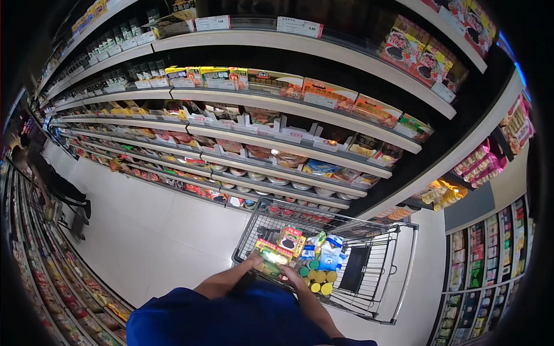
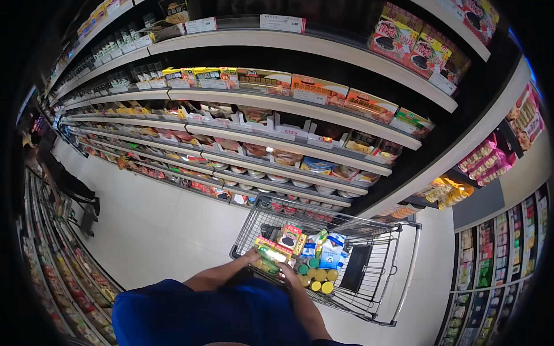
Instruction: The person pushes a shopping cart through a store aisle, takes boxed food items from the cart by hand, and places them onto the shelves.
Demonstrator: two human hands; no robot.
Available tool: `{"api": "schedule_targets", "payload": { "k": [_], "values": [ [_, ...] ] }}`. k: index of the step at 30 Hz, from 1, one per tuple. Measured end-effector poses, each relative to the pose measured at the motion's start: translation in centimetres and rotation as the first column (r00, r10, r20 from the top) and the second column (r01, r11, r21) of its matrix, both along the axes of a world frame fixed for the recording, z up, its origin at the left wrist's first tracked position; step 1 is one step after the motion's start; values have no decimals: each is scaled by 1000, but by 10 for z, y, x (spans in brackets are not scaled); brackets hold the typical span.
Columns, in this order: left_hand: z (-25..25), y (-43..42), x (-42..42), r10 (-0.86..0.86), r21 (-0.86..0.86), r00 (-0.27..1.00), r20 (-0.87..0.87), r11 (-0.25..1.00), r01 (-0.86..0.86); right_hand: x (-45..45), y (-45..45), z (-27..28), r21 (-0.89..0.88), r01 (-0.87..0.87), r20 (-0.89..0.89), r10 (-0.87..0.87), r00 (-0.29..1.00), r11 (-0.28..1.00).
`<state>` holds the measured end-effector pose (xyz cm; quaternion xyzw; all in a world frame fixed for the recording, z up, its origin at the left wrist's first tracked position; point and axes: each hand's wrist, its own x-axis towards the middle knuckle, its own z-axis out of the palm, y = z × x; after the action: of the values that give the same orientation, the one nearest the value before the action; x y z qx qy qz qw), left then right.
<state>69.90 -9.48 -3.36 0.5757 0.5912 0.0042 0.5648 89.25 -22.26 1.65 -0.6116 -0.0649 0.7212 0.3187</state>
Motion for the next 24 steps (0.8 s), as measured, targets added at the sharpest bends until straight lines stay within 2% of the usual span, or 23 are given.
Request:
{"api": "schedule_targets", "payload": {
  "k": [1, 3, 5, 6, 9, 11, 12, 13, 14, 15, 17, 19, 21, 23, 24],
  "values": [
    [-2, 3, 0, -47, 14, 999, -14, 999, 47, -1, 1, 1, -1, 9, 7, -9, 1000, 1000],
    [6, -2, 0, 33, -19, 997, 65, 999, -32, -1, 0, 0, -15, 10, 0, -10, 1000, 1000],
    [14, -2, 3, 47, -51, 998, 44, 998, -45, -3, -1, 27, -5, 6, 28, -6, 1000, 1000],
    [3, -1, 6, 26, -70, 999, 36, 997, -24, -3, -1, 25, 2, -1, 30, 1, 1000, 1000],
    [-58, 5, 3, 40, -7, 982, 182, 999, -40, -8, 7, 18, 21, -88, 104, 85, 991, 996],
    [-37, 10, 0, -13, -87, 984, 179, 996, 29, -8, 7, 1, 24, -128, 139, 124, 983, 991],
    [-45, 12, -3, 23, -128, 974, 226, 992, 6, -11, 5, -6, 70, -112, 168, 99, 981, 991],
    [-25, 12, -2, 42, -184, 976, 215, 983, -2, -9, 6, -9, 41, -159, 211, 147, 966, 986],
    [-2, 13, 0, 35, -189, 974, 224, 982, 8, -11, 3, -45, 166, -122, 222, 84, 971, 978],
    [12, 12, -1, 28, -197, 972, 234, 980, 19, -8, 5, -33, 112, -162, 191, 139, 972, 980],
    [13, 12, -7, 73, -207, 977, 200, 978, -31, -11, 4, -22, 81, -119, 205, 100, 974, 990],
    [44, 11, -4, 6, -232, 979, 204, 972, 42, -9, 7, -2, 58, -121, 174, 109, 979, 991],
    [9, 23, -15, -106, -243, 978, 178, 959, 148, -13, 7, -6, 80, -98, 228, 77, 971, 992],
    [0, 20, -16, -6, -197, 998, 57, 980, 17, -14, 7, 6, 58, -51, 225, 36, 974, 997],
    [18, 19, -13, -18, -205, 999, 34, 978, 24, -13, 8, 7, 50, -51, 218, 39, 975, 997]
  ]
}}
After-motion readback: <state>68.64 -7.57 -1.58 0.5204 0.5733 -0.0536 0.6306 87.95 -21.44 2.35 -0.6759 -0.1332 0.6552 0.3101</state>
